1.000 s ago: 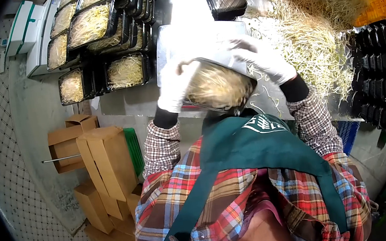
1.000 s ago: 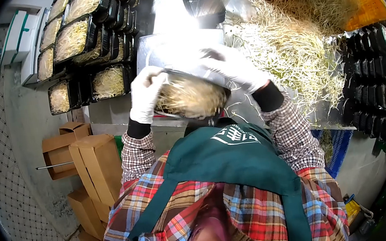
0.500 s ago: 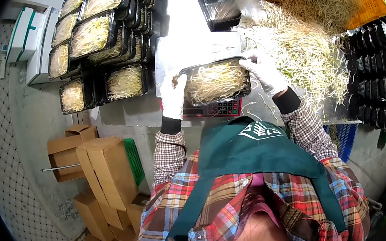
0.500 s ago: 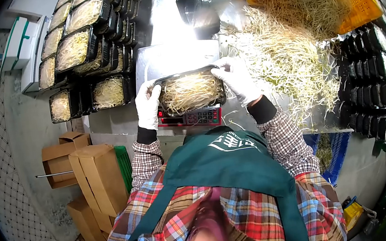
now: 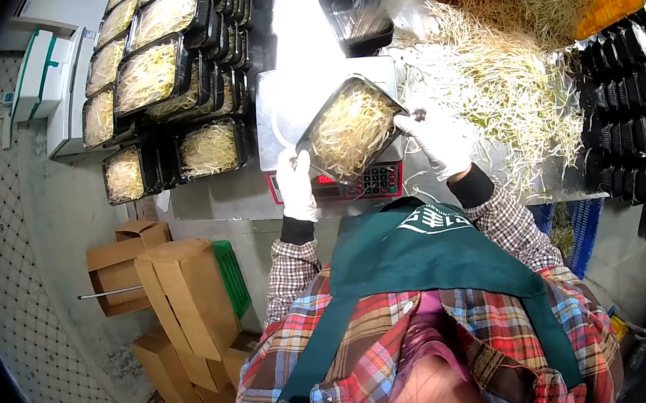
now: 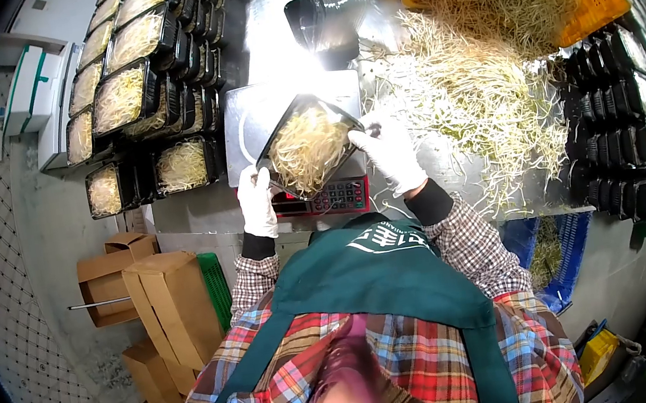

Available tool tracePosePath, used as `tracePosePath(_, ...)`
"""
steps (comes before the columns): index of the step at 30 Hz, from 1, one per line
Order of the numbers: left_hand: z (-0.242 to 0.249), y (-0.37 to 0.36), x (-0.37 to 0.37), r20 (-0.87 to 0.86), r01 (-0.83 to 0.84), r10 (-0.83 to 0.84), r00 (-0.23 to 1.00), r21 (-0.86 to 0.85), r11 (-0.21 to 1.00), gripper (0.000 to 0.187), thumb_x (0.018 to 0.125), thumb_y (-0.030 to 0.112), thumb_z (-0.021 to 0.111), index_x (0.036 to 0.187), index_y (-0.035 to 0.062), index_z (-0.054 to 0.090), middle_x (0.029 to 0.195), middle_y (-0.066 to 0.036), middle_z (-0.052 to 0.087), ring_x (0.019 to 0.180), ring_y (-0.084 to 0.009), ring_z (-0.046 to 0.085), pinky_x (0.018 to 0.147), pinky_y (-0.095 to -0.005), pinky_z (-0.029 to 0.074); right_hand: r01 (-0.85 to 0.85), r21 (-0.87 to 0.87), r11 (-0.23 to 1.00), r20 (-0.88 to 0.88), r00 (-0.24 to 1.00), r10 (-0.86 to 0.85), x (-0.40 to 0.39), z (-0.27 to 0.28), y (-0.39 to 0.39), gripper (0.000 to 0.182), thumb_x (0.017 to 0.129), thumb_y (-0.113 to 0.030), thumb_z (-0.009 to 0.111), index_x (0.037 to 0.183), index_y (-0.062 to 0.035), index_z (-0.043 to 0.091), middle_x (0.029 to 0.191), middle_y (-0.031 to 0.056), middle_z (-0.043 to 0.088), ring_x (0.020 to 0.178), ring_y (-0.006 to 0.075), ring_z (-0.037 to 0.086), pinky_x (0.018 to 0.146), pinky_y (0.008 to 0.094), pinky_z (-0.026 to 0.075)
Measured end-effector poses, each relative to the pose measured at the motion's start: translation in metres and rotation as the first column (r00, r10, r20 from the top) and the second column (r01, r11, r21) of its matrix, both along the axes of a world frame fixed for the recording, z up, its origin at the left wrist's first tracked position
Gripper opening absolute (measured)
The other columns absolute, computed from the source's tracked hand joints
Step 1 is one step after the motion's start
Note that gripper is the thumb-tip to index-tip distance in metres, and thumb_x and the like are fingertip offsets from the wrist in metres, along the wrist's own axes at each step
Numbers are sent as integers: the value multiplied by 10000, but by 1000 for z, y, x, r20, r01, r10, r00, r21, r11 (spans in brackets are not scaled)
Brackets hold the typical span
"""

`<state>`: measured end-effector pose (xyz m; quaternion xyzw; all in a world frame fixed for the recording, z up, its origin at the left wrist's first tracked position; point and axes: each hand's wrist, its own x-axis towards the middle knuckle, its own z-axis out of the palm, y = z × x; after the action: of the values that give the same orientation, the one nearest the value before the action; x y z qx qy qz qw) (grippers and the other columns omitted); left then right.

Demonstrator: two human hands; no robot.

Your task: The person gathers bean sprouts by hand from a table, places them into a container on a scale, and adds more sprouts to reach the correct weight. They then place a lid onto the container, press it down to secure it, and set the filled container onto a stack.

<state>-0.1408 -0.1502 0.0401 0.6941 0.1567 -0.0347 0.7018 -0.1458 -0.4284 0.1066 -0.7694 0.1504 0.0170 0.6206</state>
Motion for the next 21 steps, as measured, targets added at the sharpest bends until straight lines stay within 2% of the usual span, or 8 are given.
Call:
tracePosePath(6, 17, 6, -6, 41, 32, -22, 999, -276, 961, 190, 942, 109, 640, 1106, 46, 568, 913, 2, 491, 805, -86, 506, 711, -248, 500, -2, 54, 999, 132, 991, -6, -11, 40, 10, 186, 833, -99, 752, 988, -43, 665, 837, 14, 628, 750, 85, 566, 703, 254, 477)
tracePosePath(10, 59, 0, 4, 153, -24, -4, 988, 179, 984, 143, 934, 54, 628, 1074, 37, 607, 895, 13, 576, 852, -83, 551, 781, -231, 473, -131, -20, 991, -88, 988, 129, 0, 32, -11, 284, 823, -149, 784, 1045, -34, 650, 953, 66, 650, 859, 145, 609, 769, 281, 500)
tracePosePath(13, 111, -30, 4, 409, -4, -153, 899, 359, 933, 174, 896, -13, 635, 1066, 22, 647, 901, -4, 585, 838, -97, 560, 762, -239, 463, 17, -412, 911, 406, 899, 166, 1, 32, -9, 574, 778, -147, 807, 1279, -39, 550, 1202, 161, 588, 1089, 279, 577, 934, 366, 475)
tracePosePath(16, 156, -51, 6, 552, 30, -413, 724, 573, 819, 221, 831, -64, 654, 1034, 23, 668, 913, -76, 602, 837, -181, 607, 755, -274, 498, -96, -480, 872, 496, 790, 360, -2, 98, 17, 487, 781, -204, 807, 1220, -75, 639, 1212, 148, 603, 1110, 273, 578, 975, 389, 453)
tracePosePath(17, 164, -57, 3, 515, 105, -416, 749, 527, 843, 258, 805, -76, 649, 1041, 27, 667, 919, -99, 603, 843, -227, 620, 755, -308, 512, -262, -286, 922, 486, 790, 375, 2, 112, 25, 405, 792, -224, 791, 1156, -85, 682, 1107, 129, 641, 1063, 266, 594, 956, 375, 463)
tracePosePath(18, 163, -57, 2, 512, 138, -480, 712, 569, 811, 271, 788, -79, 650, 1037, 27, 664, 921, -95, 599, 847, -227, 620, 754, -316, 508, -188, -426, 885, 548, 725, 417, 3, 111, 28, 360, 790, -171, 781, 1127, -80, 691, 980, 99, 663, 954, 261, 617, 863, 358, 496)
tracePosePath(20, 175, -64, -7, 509, 142, -510, 694, 598, 789, 278, 776, -87, 644, 1031, 22, 664, 921, -94, 598, 839, -225, 619, 755, -316, 505, -326, -228, 918, 526, 752, 398, -6, 96, 29, 307, 780, -109, 778, 1077, -82, 705, 915, 72, 664, 861, 242, 623, 765, 343, 508)
tracePosePath(21, 176, -65, -11, 531, 146, -473, 703, 543, 827, 273, 776, -92, 645, 1025, 17, 664, 913, -94, 592, 824, -217, 615, 735, -307, 501, -291, -279, 915, 548, 734, 400, -8, 104, 30, 277, 766, -56, 776, 1035, -80, 714, 903, 59, 667, 827, 227, 623, 726, 344, 505)
